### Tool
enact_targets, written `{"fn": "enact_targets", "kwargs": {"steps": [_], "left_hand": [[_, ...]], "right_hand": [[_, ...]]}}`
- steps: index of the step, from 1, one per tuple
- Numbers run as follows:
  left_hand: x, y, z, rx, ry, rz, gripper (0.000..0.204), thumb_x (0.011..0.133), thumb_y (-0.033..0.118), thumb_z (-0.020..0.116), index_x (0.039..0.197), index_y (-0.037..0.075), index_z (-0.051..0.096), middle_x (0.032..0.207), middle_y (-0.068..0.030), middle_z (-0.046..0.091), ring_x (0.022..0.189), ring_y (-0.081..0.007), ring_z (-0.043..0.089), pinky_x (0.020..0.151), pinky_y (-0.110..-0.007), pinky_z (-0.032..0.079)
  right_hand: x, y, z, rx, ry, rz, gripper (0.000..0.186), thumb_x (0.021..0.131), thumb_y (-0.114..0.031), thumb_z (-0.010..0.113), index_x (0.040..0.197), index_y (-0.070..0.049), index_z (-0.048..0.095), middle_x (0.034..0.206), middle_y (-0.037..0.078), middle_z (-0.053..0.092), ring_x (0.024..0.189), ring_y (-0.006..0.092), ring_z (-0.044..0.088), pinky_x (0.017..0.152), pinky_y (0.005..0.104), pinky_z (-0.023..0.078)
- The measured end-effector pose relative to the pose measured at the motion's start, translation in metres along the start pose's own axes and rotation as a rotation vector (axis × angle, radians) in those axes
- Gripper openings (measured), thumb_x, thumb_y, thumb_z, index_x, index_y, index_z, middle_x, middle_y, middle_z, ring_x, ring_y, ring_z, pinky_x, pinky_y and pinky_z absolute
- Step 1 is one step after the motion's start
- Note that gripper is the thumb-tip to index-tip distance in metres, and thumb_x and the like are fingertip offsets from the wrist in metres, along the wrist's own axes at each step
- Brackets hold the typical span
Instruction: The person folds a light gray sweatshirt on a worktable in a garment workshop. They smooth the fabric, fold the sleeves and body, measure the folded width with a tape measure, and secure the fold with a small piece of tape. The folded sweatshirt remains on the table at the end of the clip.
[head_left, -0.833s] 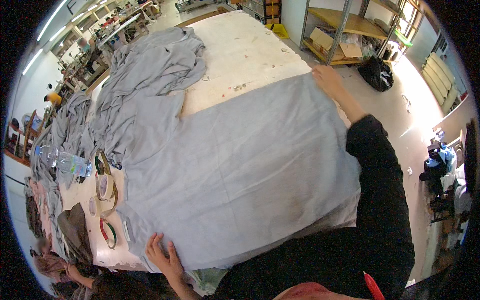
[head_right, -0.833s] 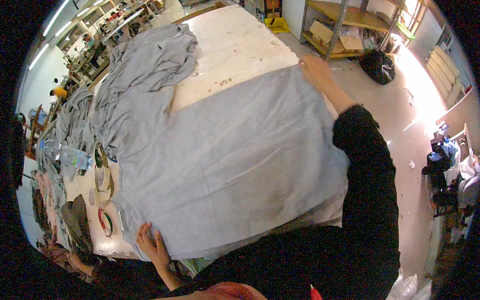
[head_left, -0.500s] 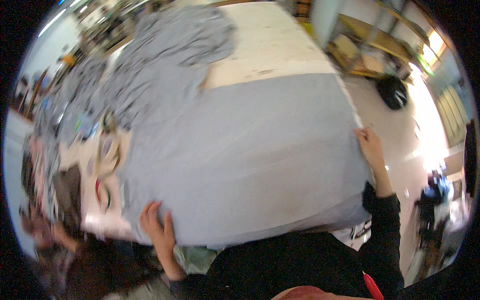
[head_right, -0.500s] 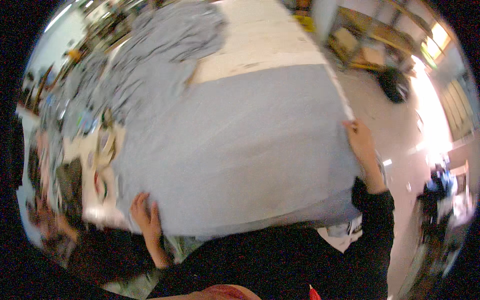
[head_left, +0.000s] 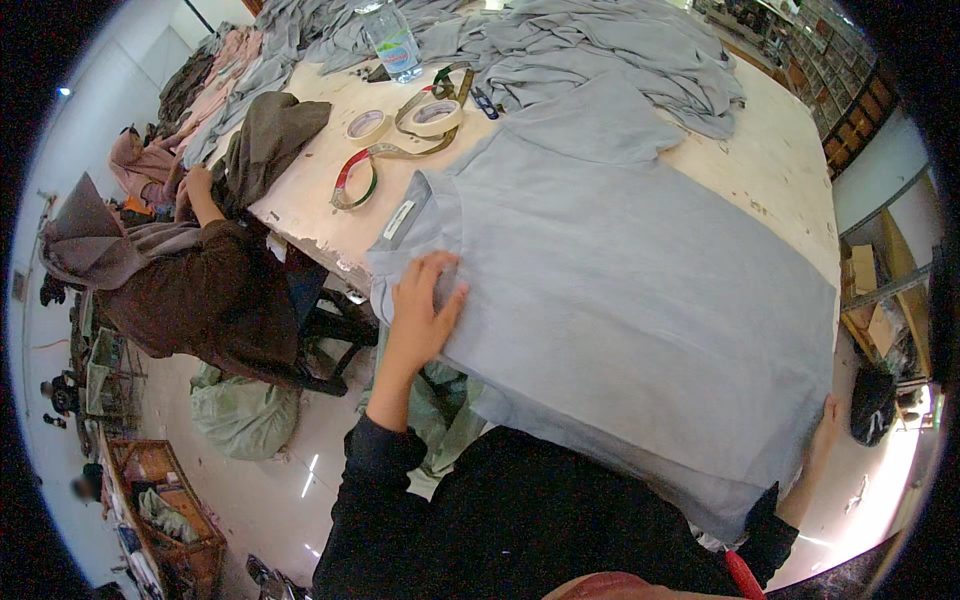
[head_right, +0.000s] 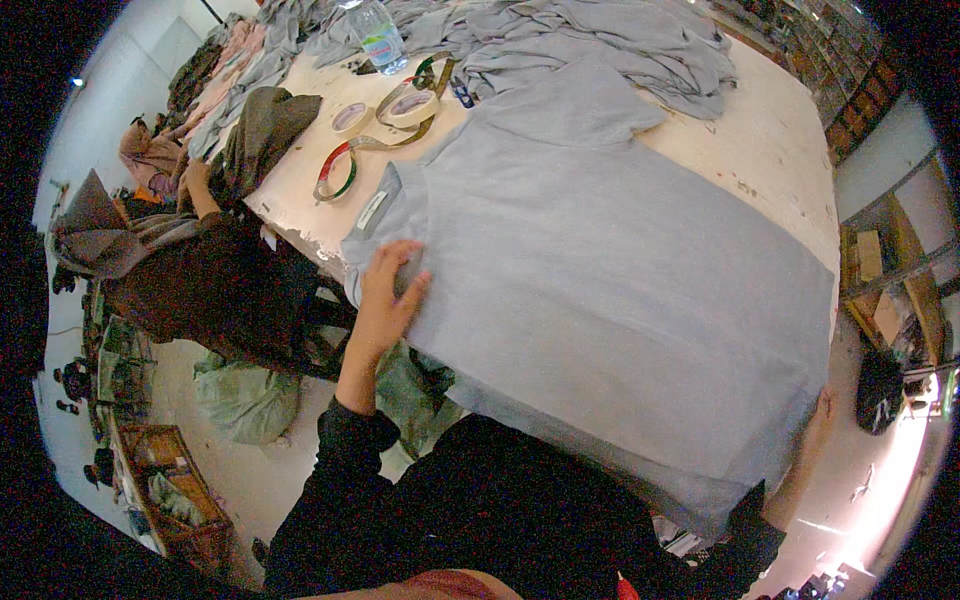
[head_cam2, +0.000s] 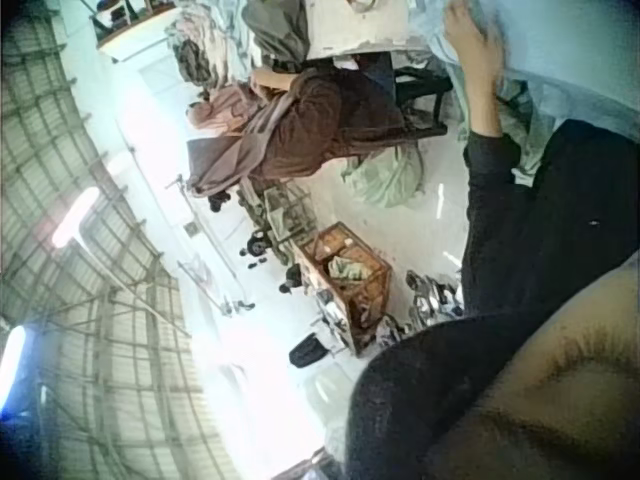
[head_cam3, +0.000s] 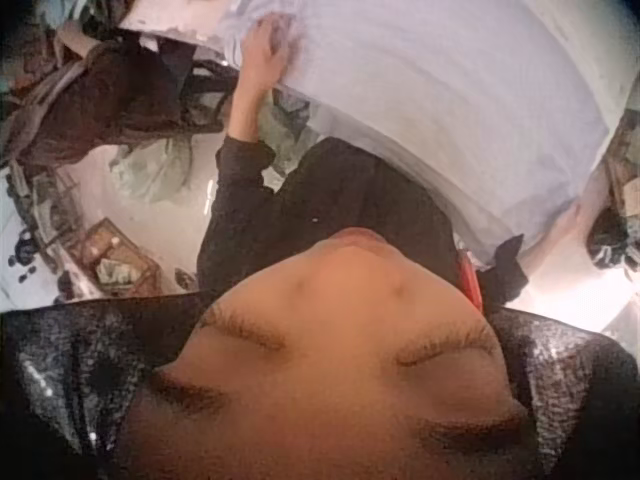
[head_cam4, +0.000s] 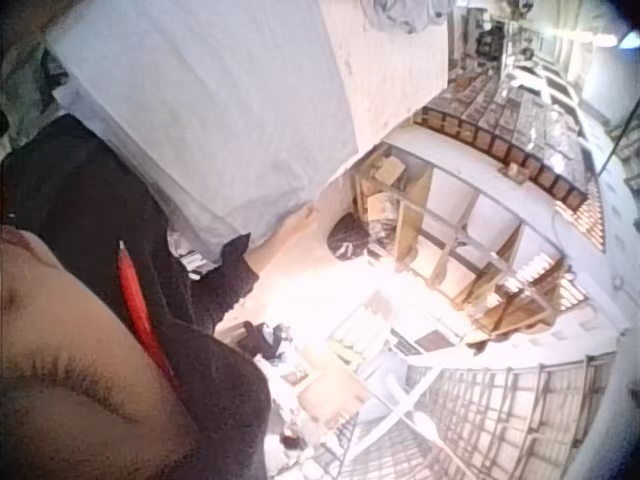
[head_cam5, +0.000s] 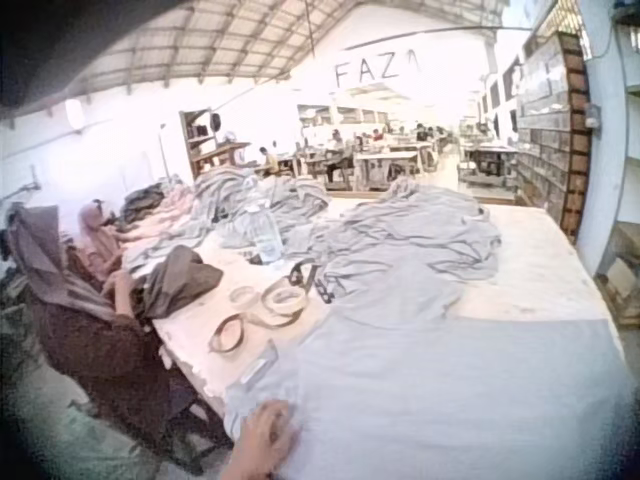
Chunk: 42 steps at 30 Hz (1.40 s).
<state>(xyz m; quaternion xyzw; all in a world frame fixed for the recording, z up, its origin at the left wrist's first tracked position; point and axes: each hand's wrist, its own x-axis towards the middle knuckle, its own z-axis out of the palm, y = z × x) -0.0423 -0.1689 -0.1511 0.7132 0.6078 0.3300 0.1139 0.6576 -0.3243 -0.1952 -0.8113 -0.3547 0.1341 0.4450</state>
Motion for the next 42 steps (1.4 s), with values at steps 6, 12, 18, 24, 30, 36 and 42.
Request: {"fn": "enact_targets", "kwargs": {"steps": [6, 12, 18, 24, 30, 36, 42], "left_hand": [[0.055, -0.02, 0.02, 0.206, 0.143, -0.193, 0.039, 0.089, 0.037, 0.066, 0.114, 0.008, 0.061, 0.112, -0.0093, 0.06, 0.108, -0.0318, 0.051, 0.093, -0.045, 0.035], [0.067, -0.024, 0.029, 0.222, 0.131, -0.172, 0.036, 0.088, 0.042, 0.067, 0.093, 0.006, 0.067, 0.091, -0.0066, 0.062, 0.097, -0.0303, 0.052, 0.085, -0.044, 0.036], [0.064, -0.031, 0.031, 0.136, 0.181, -0.155, 0.037, 0.086, 0.041, 0.069, 0.091, 0.004, 0.066, 0.089, -0.0093, 0.063, 0.09, -0.0318, 0.054, 0.081, -0.044, 0.04], [0.066, -0.031, 0.031, 0.147, 0.137, -0.188, 0.036, 0.086, 0.04, 0.069, 0.095, 0.005, 0.068, 0.094, -0.0081, 0.065, 0.094, -0.0313, 0.055, 0.084, -0.045, 0.04], [0.063, -0.038, 0.035, 0.17, 0.212, -0.073, 0.034, 0.087, 0.035, 0.069, 0.092, 0.002, 0.067, 0.091, -0.0132, 0.065, 0.09, -0.0334, 0.058, 0.078, -0.043, 0.043], [0.067, -0.046, 0.031, 0.15, 0.147, -0.031, 0.03, 0.089, 0.023, 0.068, 0.084, -0.005, 0.06, 0.082, -0.0197, 0.059, 0.076, -0.0369, 0.054, 0.069, -0.045, 0.043], [0.071, -0.056, 0.035, 0.04, 0.133, -0.016, 0.036, 0.094, 0.026, 0.064, 0.082, -0.006, 0.052, 0.074, -0.017, 0.052, 0.069, -0.0309, 0.045, 0.067, -0.04, 0.041]], "right_hand": [[-0.017, -0.032, -0.006, -0.113, -0.041, 0.023, 0.037, 0.098, -0.033, 0.056, 0.108, 0.001, 0.066, 0.101, 0.008, 0.067, 0.091, 0.0207, 0.059, 0.087, 0.0329, 0.046], [-0.026, -0.026, 0.004, -0.365, 0.092, -0.168, 0.036, 0.099, -0.03, 0.052, 0.101, 0.004, 0.066, 0.09, 0.015, 0.067, 0.084, 0.0268, 0.061, 0.081, 0.0352, 0.047], [-0.014, -0.004, 0.021, -0.567, 0.273, -0.298, 0.043, 0.101, -0.035, 0.047, 0.096, 0.005, 0.061, 0.089, 0.024, 0.062, 0.084, 0.0389, 0.059, 0.078, 0.0438, 0.046], [-0.028, -0.017, 0.01, -0.538, 0.262, -0.142, 0.049, 0.101, -0.04, 0.049, 0.102, 0.007, 0.06, 0.093, 0.023, 0.063, 0.087, 0.0324, 0.06, 0.08, 0.0417, 0.046], [-0.029, -0.044, 0.01, -0.016, -0.059, 0.11, 0.042, 0.098, -0.034, 0.056, 0.114, 0.005, 0.062, 0.104, 0.011, 0.066, 0.096, 0.02, 0.06, 0.087, 0.0337, 0.047], [-0.052, -0.048, 0.0, 0.079, 0.043, 0.109, 0.029, 0.087, -0.022, 0.07, 0.104, 0.001, 0.073, 0.092, 0.003, 0.071, 0.083, 0.0117, 0.061, 0.078, 0.0254, 0.047], [-0.046, -0.054, 0.018, -0.097, 0.161, -0.011, 0.026, 0.092, -0.024, 0.066, 0.096, 0.001, 0.07, 0.086, 0.01, 0.07, 0.077, 0.0178, 0.063, 0.07, 0.0318, 0.048]]}}
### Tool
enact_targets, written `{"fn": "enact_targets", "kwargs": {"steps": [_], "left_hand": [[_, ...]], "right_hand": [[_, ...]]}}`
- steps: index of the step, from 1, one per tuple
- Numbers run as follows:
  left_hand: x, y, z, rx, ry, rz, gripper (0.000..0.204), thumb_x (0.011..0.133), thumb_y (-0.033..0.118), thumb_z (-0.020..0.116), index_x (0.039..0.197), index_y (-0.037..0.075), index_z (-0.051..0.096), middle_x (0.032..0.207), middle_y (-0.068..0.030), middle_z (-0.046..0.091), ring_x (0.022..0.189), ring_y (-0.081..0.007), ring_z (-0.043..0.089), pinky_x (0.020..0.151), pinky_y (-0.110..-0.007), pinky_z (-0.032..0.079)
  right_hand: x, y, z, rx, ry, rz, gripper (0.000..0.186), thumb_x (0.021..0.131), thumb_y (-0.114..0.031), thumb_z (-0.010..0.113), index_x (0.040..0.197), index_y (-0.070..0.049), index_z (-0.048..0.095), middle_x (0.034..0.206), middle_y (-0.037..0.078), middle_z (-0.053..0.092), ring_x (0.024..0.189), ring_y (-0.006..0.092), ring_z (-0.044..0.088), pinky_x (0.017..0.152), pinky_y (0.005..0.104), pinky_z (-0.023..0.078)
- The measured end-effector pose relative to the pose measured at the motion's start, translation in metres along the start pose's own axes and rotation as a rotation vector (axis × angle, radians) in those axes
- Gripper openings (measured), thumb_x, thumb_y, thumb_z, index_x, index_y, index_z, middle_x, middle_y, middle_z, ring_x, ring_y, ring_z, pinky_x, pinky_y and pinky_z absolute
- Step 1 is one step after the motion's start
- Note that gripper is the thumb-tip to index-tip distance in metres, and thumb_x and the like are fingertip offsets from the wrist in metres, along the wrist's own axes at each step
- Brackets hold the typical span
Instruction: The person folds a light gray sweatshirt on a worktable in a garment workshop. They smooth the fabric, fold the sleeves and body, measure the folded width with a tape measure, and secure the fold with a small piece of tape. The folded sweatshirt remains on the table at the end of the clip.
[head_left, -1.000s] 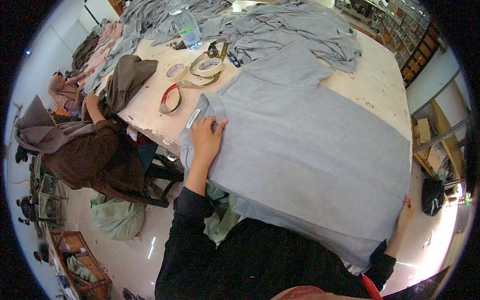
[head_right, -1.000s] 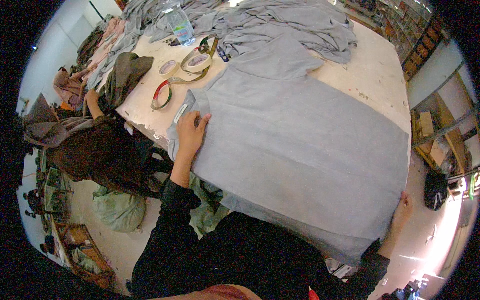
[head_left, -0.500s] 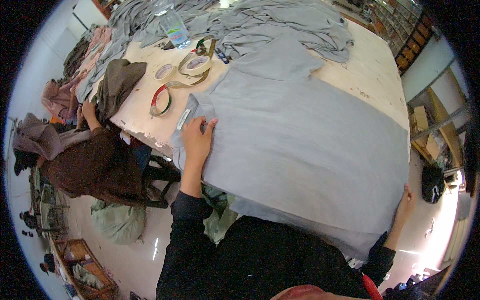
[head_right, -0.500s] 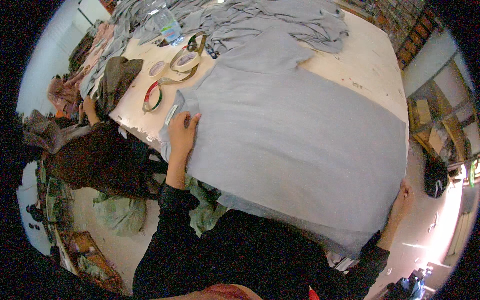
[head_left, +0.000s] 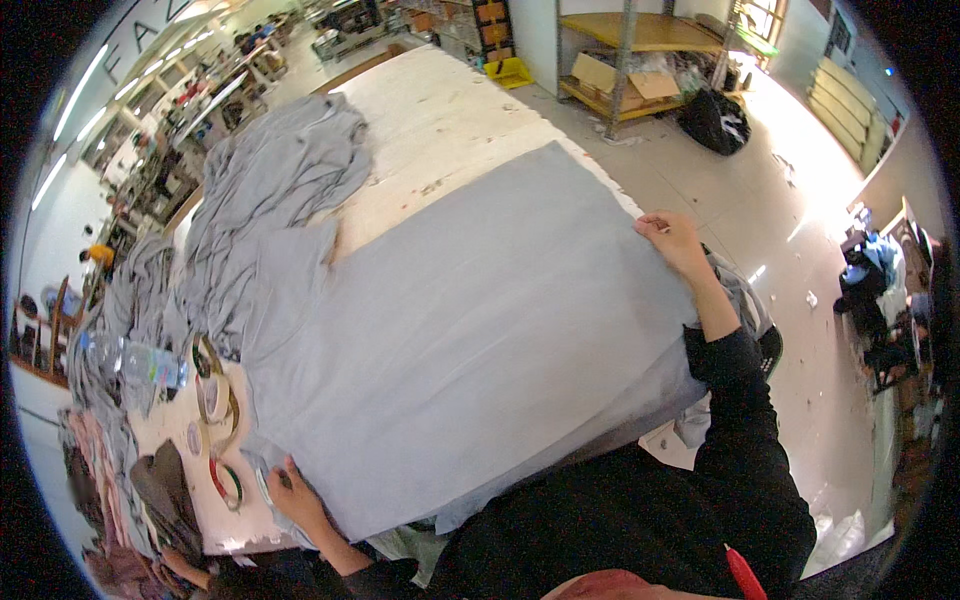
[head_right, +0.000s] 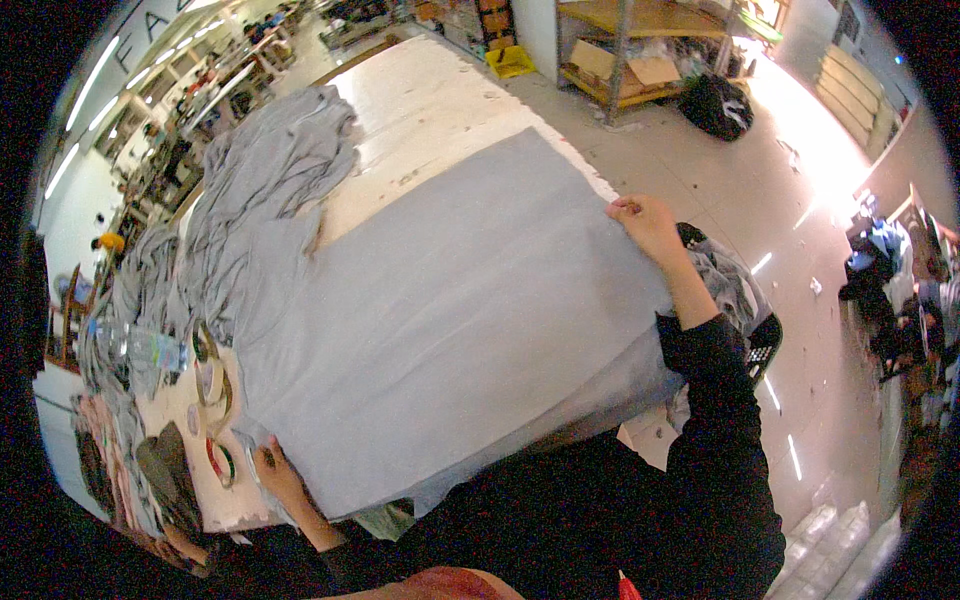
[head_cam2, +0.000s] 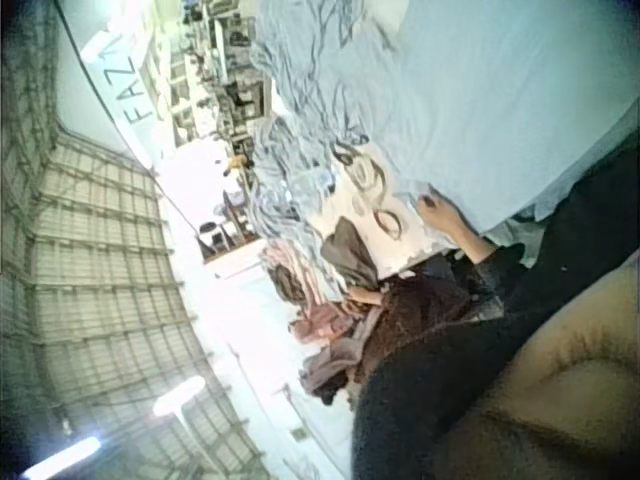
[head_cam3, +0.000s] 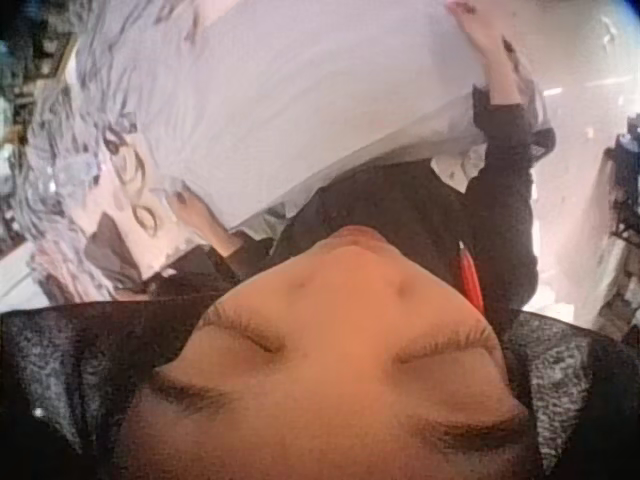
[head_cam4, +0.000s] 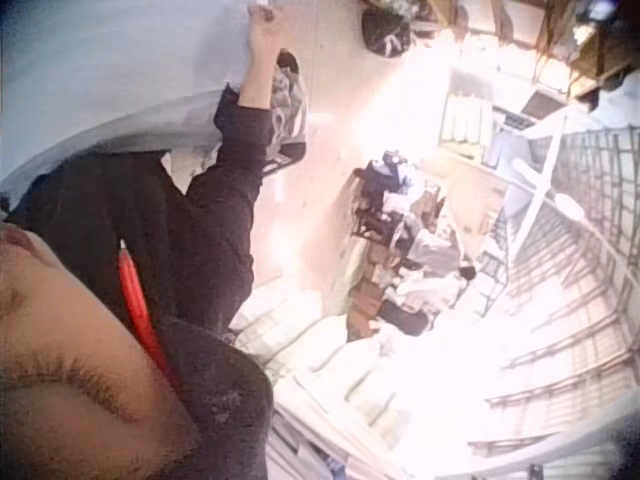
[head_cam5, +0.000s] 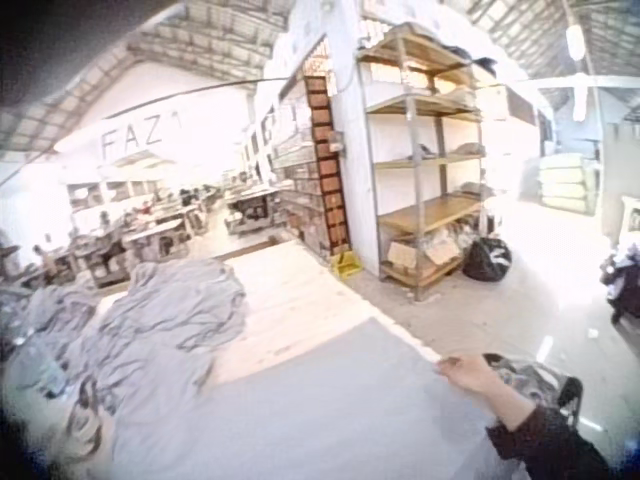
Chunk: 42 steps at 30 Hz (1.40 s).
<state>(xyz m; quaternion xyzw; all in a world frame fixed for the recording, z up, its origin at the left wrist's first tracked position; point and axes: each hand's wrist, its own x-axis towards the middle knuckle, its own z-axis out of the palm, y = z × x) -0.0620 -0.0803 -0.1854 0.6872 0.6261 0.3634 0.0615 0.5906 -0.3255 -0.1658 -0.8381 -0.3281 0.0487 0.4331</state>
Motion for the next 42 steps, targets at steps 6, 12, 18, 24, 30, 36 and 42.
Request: {"fn": "enact_targets", "kwargs": {"steps": [6, 12, 18, 24, 30, 36, 42], "left_hand": [[0.008, -0.019, -0.001, -0.091, -0.075, -0.015, 0.039, 0.095, 0.028, 0.064, 0.081, -0.005, 0.047, 0.072, -0.0125, 0.046, 0.07, -0.0249, 0.04, 0.067, -0.037, 0.039], [0.007, -0.008, -0.005, -0.015, -0.085, -0.016, 0.035, 0.095, 0.025, 0.064, 0.081, -0.003, 0.047, 0.073, -0.0081, 0.045, 0.071, -0.0209, 0.039, 0.068, -0.034, 0.04], [0.001, 0.003, -0.005, -0.034, -0.026, -0.086, 0.042, 0.09, 0.021, 0.067, 0.125, -0.001, 0.056, 0.136, -0.0241, 0.046, 0.128, -0.0359, 0.044, 0.107, -0.044, 0.037], [0.021, -0.002, -0.037, -0.114, -0.345, 0.319, 0.024, 0.084, 0.014, 0.07, 0.107, 0.012, 0.071, 0.117, -0.007, 0.066, 0.114, -0.0266, 0.054, 0.097, -0.04, 0.041], [0.018, -0.009, -0.048, -0.263, -0.408, 0.309, 0.032, 0.084, 0.011, 0.069, 0.116, 0.012, 0.069, 0.122, -0.0067, 0.065, 0.115, -0.0263, 0.054, 0.101, -0.038, 0.039], [0.019, -0.011, -0.045, -0.343, -0.366, 0.284, 0.034, 0.084, 0.015, 0.069, 0.117, 0.011, 0.067, 0.121, -0.0057, 0.065, 0.114, -0.0271, 0.054, 0.101, -0.039, 0.038], [0.013, -0.006, -0.046, -0.181, -0.331, 0.253, 0.041, 0.078, 0.024, 0.074, 0.117, 0.015, 0.066, 0.12, -0.0036, 0.064, 0.112, -0.0264, 0.054, 0.103, -0.042, 0.036]], "right_hand": [[-0.014, -0.036, -0.001, -0.359, -0.043, 0.103, 0.043, 0.098, -0.039, 0.048, 0.091, 0.001, 0.064, 0.088, 0.028, 0.065, 0.086, 0.0442, 0.064, 0.077, 0.0515, 0.049], [-0.022, -0.031, 0.003, -0.504, -0.014, 0.02, 0.032, 0.099, -0.029, 0.044, 0.097, -0.002, 0.061, 0.091, 0.026, 0.067, 0.084, 0.0423, 0.066, 0.073, 0.0534, 0.05], [-0.01, -0.002, 0.01, -0.717, -0.023, -0.07, 0.032, 0.096, -0.017, 0.041, 0.119, -0.01, 0.063, 0.107, 0.021, 0.067, 0.096, 0.0371, 0.066, 0.084, 0.0484, 0.052], [-0.003, 0.007, 0.006, -0.809, 0.009, -0.029, 0.033, 0.097, -0.035, 0.05, 0.105, -0.007, 0.066, 0.114, 0.019, 0.065, 0.096, 0.0367, 0.065, 0.079, 0.0488, 0.05], [0.003, -0.092, 0.016, -1.18, 0.114, -0.45, 0.033, 0.096, -0.036, 0.056, 0.111, -0.007, 0.063, 0.115, 0.015, 0.065, 0.111, 0.0331, 0.058, 0.09, 0.0489, 0.044], [-0.067, -0.262, 0.137, -0.362, -0.335, -1.084, 0.021, 0.089, -0.021, 0.066, 0.104, -0.007, 0.066, 0.105, 0.012, 0.067, 0.104, 0.0301, 0.06, 0.095, 0.0419, 0.041], [-0.148, -0.36, 0.28, -0.112, -0.768, -1.294, 0.019, 0.087, -0.025, 0.068, 0.089, -0.006, 0.062, 0.084, 0.01, 0.065, 0.08, 0.0302, 0.06, 0.07, 0.0417, 0.045]]}}
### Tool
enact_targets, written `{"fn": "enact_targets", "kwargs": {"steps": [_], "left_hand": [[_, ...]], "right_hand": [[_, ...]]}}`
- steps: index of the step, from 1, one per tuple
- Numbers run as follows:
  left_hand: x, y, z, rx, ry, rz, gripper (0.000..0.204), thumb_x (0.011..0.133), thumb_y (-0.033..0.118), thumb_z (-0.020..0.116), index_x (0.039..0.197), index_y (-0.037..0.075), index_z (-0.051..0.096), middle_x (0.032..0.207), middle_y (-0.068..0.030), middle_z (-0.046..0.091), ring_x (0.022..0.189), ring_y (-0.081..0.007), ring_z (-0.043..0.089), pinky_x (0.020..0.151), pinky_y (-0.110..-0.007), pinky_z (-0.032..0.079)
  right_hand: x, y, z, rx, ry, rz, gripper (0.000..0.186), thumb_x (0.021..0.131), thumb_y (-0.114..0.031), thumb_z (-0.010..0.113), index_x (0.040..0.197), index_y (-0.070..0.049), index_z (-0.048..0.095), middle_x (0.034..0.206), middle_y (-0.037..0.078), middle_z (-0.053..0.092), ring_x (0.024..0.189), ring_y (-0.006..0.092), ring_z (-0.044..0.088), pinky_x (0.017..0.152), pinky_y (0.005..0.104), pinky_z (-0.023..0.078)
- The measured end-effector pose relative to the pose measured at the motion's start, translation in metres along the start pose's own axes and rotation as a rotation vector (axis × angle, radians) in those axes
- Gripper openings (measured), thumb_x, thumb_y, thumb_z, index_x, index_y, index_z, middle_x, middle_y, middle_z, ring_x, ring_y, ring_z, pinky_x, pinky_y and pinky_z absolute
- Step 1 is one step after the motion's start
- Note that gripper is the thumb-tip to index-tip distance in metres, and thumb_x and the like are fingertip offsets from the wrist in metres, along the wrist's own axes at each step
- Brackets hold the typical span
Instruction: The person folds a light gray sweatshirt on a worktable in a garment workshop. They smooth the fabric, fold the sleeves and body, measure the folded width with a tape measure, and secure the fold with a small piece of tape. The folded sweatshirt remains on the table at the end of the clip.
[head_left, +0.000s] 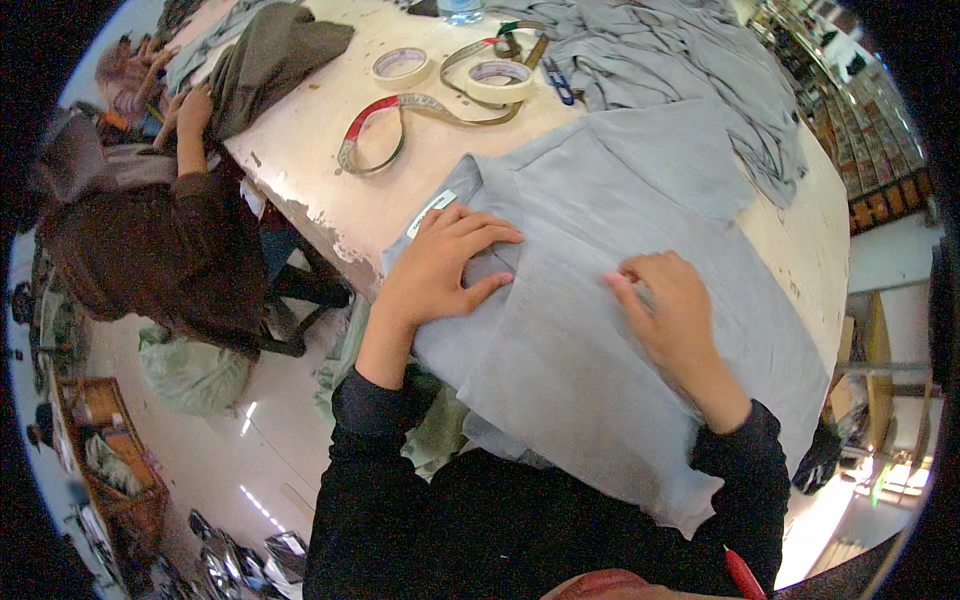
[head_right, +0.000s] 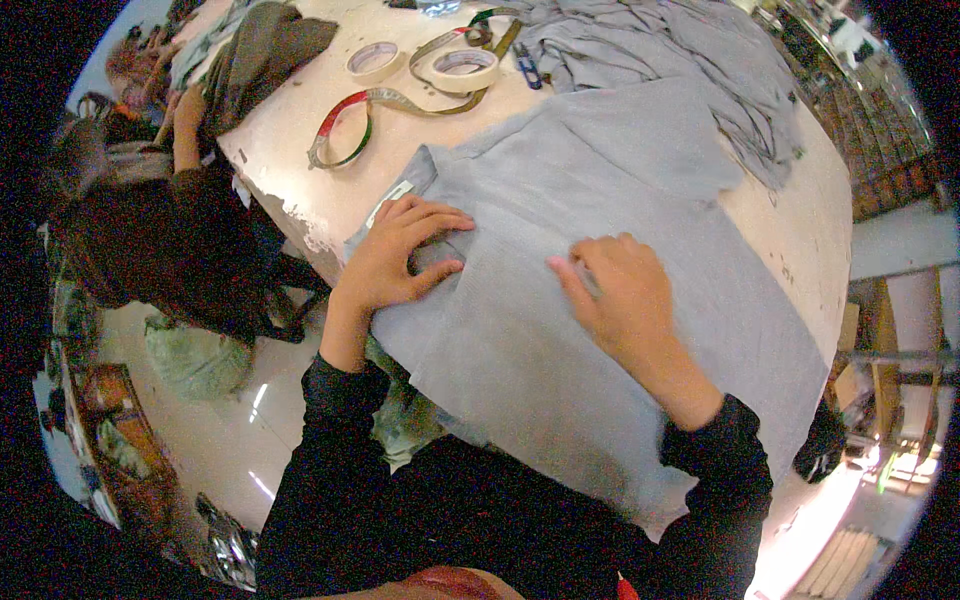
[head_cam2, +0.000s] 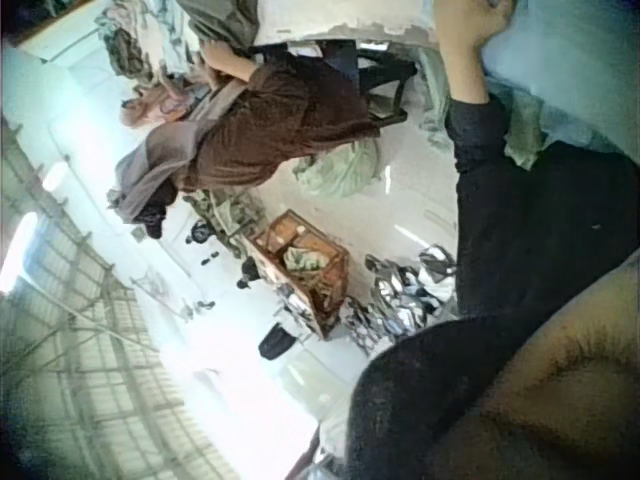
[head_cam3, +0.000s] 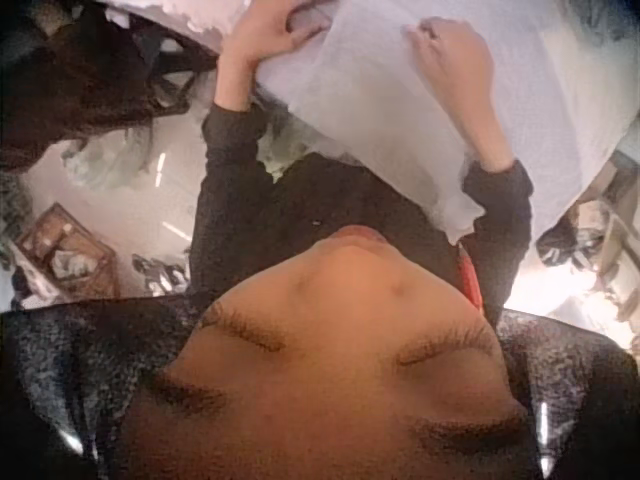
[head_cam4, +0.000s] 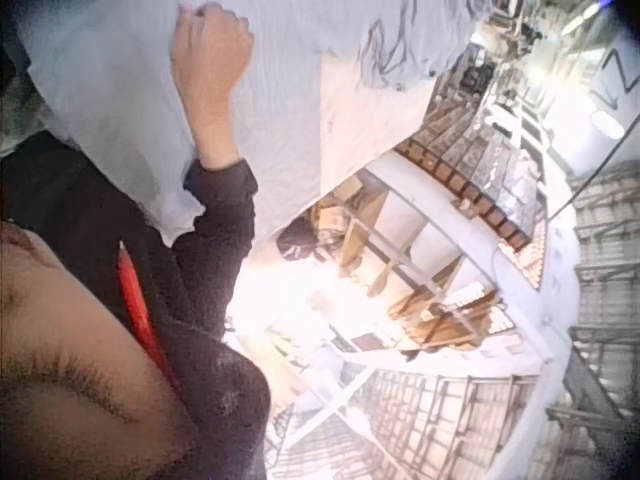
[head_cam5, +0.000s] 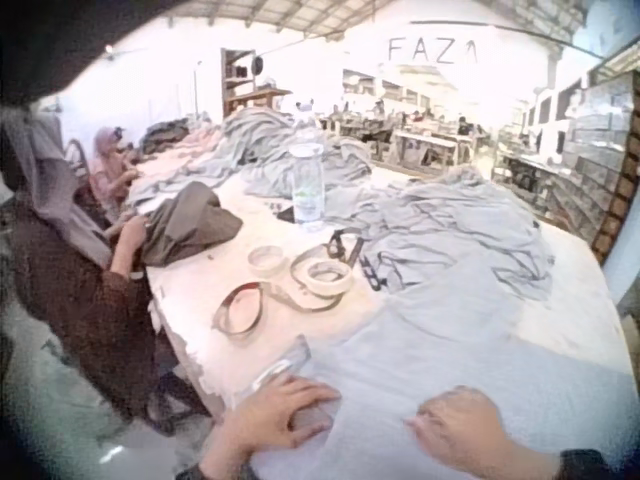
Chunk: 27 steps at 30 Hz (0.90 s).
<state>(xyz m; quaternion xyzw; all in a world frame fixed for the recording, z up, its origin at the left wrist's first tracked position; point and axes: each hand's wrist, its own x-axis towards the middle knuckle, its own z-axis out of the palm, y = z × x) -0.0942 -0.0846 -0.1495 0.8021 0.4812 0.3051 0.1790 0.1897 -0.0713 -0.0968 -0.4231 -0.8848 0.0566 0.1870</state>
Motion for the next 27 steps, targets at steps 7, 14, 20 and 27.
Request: {"fn": "enact_targets", "kwargs": {"steps": [7, 14, 20, 27], "left_hand": [[0.0, -0.004, 0.0, 0.033, 0.023, 0.016, 0.043, 0.075, 0.029, 0.074, 0.116, 0.019, 0.064, 0.118, -0.0003, 0.064, 0.11, -0.0256, 0.054, 0.098, -0.041, 0.037], [0.001, -0.004, 0.001, 0.041, 0.022, -0.001, 0.045, 0.074, 0.03, 0.075, 0.116, 0.019, 0.064, 0.118, -0.0006, 0.063, 0.11, -0.0257, 0.054, 0.097, -0.041, 0.036], [0.002, -0.004, 0.001, 0.056, 0.034, 0.005, 0.044, 0.073, 0.028, 0.076, 0.114, 0.019, 0.065, 0.118, 0.0, 0.063, 0.11, -0.0253, 0.054, 0.096, -0.041, 0.036], [0.0, -0.007, 0.003, 0.037, 0.11, 0.02, 0.025, 0.076, 0.024, 0.073, 0.099, 0.016, 0.071, 0.108, 0.0042, 0.066, 0.103, -0.0212, 0.055, 0.093, -0.041, 0.036]], "right_hand": [[0.026, -0.007, 0.058, 0.03, 0.0, -0.054, 0.017, 0.09, -0.019, 0.065, 0.084, -0.005, 0.059, 0.074, 0.012, 0.055, 0.072, 0.0315, 0.056, 0.062, 0.0416, 0.043], [0.021, -0.002, 0.059, -0.036, 0.054, 0.009, 0.013, 0.09, -0.017, 0.066, 0.085, -0.006, 0.062, 0.069, 0.009, 0.05, 0.058, 0.0259, 0.051, 0.052, 0.0378, 0.039], [0.024, -0.004, 0.06, -0.137, 0.024, -0.045, 0.016, 0.088, -0.026, 0.067, 0.082, -0.013, 0.06, 0.067, 0.006, 0.047, 0.06, 0.0242, 0.053, 0.051, 0.0386, 0.042], [0.033, -0.006, 0.061, -0.144, 0.058, -0.24, 0.027, 0.084, -0.026, 0.07, 0.108, -0.016, 0.066, 0.108, 0.007, 0.061, 0.099, 0.026, 0.059, 0.079, 0.0378, 0.047]]}}
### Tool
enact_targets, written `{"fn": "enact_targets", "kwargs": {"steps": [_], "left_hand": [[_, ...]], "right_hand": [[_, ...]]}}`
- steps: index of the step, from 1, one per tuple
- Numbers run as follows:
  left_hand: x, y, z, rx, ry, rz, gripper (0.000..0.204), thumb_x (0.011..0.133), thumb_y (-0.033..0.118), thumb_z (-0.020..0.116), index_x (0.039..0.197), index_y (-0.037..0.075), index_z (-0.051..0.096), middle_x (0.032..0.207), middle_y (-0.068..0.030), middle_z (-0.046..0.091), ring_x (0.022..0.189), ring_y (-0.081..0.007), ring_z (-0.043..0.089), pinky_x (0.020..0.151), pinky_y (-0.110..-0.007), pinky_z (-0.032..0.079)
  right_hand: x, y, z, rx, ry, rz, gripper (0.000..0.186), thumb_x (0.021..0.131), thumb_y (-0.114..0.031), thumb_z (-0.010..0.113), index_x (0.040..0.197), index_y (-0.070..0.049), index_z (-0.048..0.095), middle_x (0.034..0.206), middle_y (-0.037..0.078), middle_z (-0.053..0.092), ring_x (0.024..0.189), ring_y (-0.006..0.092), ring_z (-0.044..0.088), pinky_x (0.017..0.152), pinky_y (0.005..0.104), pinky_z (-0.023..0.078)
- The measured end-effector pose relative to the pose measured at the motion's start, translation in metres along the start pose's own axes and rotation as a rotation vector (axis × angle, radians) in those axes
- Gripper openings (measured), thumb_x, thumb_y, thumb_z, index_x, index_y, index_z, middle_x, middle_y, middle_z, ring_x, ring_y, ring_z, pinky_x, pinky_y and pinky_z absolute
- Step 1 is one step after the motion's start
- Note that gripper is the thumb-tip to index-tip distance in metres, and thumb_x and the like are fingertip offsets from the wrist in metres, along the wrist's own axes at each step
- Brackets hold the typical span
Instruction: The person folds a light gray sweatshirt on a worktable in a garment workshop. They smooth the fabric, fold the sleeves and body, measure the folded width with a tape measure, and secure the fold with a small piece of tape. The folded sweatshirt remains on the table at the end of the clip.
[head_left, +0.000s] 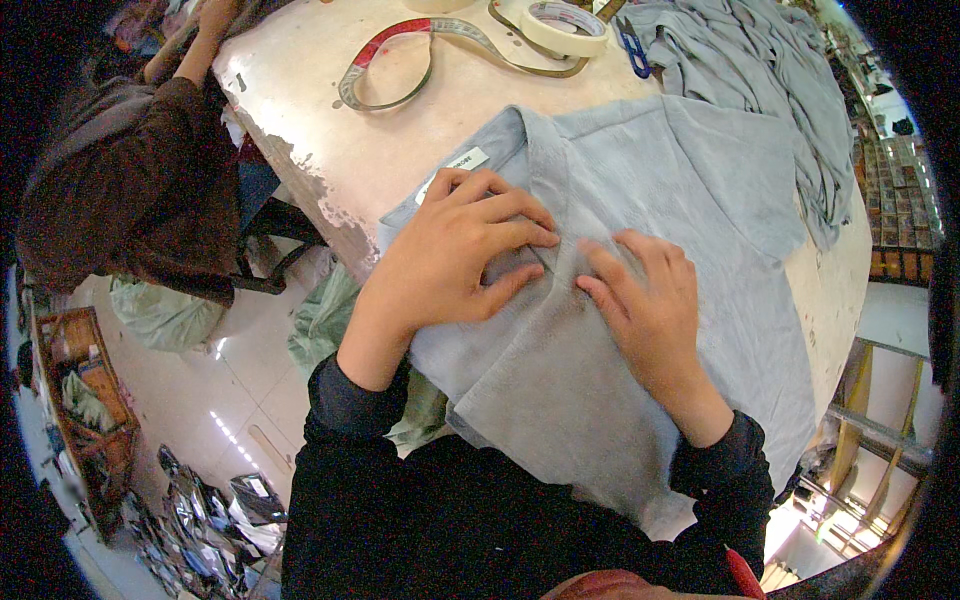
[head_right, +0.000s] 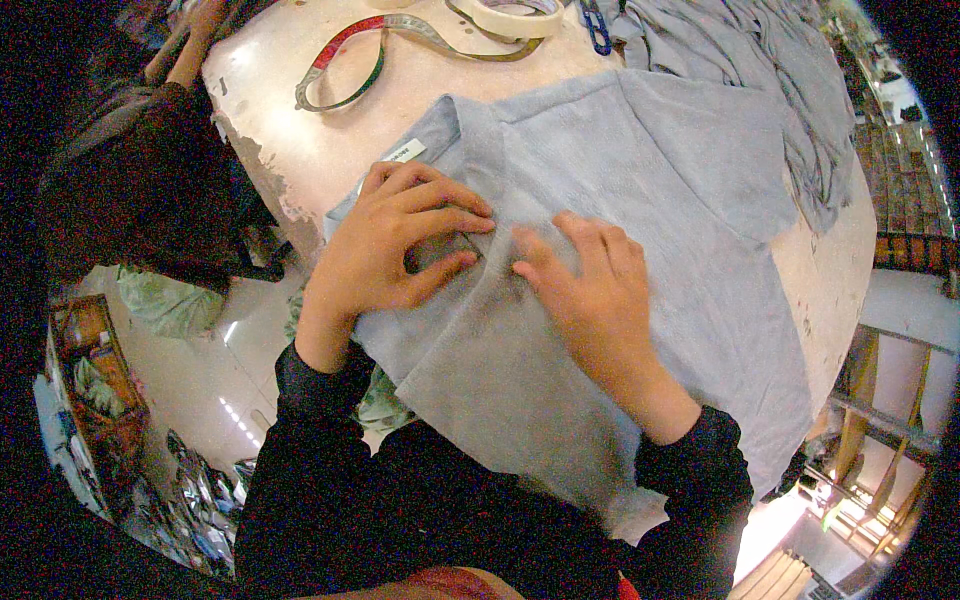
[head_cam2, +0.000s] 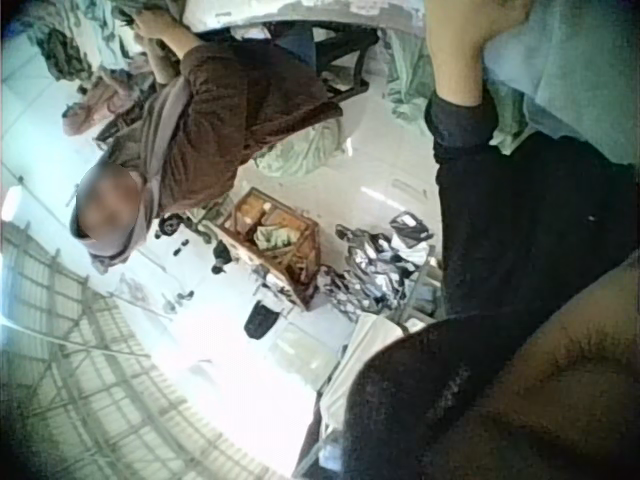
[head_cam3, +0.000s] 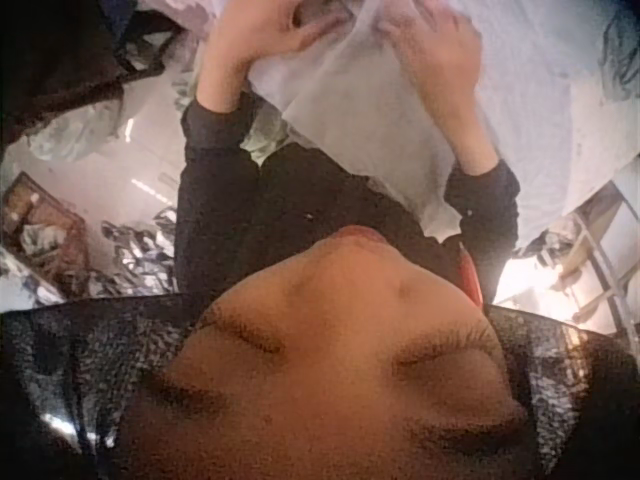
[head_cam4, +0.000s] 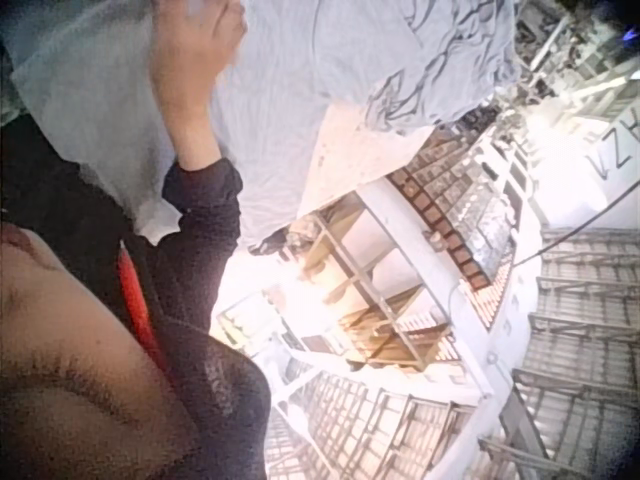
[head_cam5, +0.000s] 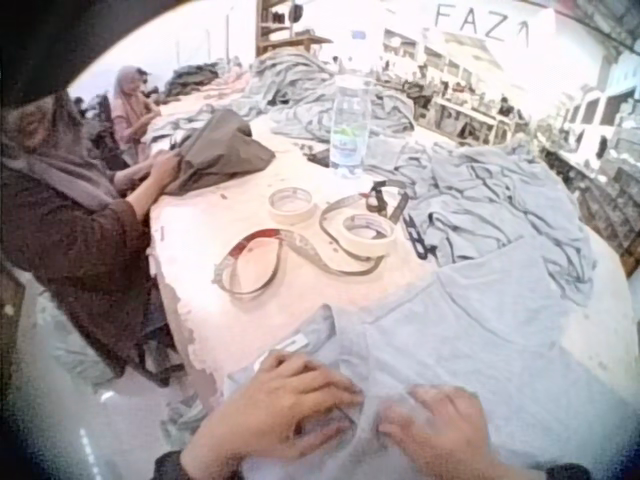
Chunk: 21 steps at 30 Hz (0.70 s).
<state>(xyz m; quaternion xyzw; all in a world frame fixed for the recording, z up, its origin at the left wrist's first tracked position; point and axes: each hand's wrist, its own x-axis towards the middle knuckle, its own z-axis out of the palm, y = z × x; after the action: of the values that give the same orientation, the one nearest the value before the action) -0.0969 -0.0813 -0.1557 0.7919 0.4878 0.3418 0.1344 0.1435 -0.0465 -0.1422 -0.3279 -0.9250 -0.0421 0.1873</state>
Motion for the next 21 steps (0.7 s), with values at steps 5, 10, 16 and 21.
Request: {"fn": "enact_targets", "kwargs": {"steps": [5, 10, 16, 21], "left_hand": [[-0.002, -0.003, 0.001, 0.012, 0.072, -0.028, 0.015, 0.074, 0.02, 0.077, 0.089, 0.018, 0.076, 0.099, 0.0091, 0.07, 0.098, -0.0165, 0.057, 0.094, -0.039, 0.033], [-0.001, -0.005, 0.001, 0.002, 0.077, -0.049, 0.018, 0.071, 0.021, 0.079, 0.089, 0.019, 0.077, 0.098, 0.0101, 0.071, 0.097, -0.0152, 0.058, 0.094, -0.038, 0.032], [0.0, -0.005, -0.003, -0.041, 0.031, -0.092, 0.032, 0.068, 0.025, 0.081, 0.098, 0.019, 0.073, 0.099, 0.0053, 0.07, 0.099, -0.0179, 0.058, 0.094, -0.038, 0.033], [0.0, -0.003, -0.004, -0.051, 0.05, -0.096, 0.037, 0.066, 0.026, 0.082, 0.101, 0.018, 0.07, 0.1, 0.0022, 0.07, 0.099, -0.0198, 0.058, 0.094, -0.039, 0.033]], "right_hand": [[-0.002, -0.02, 0.004, 0.212, -0.199, 0.03, 0.049, 0.091, -0.029, 0.061, 0.135, -0.009, 0.055, 0.142, 0.015, 0.049, 0.133, 0.0319, 0.044, 0.107, 0.0452, 0.036], [-0.015, -0.04, 0.001, 0.178, -0.327, 0.087, 0.063, 0.097, -0.032, 0.051, 0.147, 0.002, 0.033, 0.154, 0.017, 0.032, 0.144, 0.0343, 0.028, 0.116, 0.0491, 0.022], [-0.01, -0.035, 0.002, 0.209, -0.286, 0.109, 0.057, 0.095, -0.027, 0.052, 0.146, -0.004, 0.039, 0.151, 0.014, 0.039, 0.139, 0.0335, 0.034, 0.113, 0.0479, 0.026], [0.007, -0.012, 0.003, 0.468, -0.16, 0.154, 0.034, 0.086, -0.011, 0.061, 0.12, -0.015, 0.064, 0.125, 0.007, 0.058, 0.113, 0.0297, 0.052, 0.097, 0.0435, 0.037]]}}
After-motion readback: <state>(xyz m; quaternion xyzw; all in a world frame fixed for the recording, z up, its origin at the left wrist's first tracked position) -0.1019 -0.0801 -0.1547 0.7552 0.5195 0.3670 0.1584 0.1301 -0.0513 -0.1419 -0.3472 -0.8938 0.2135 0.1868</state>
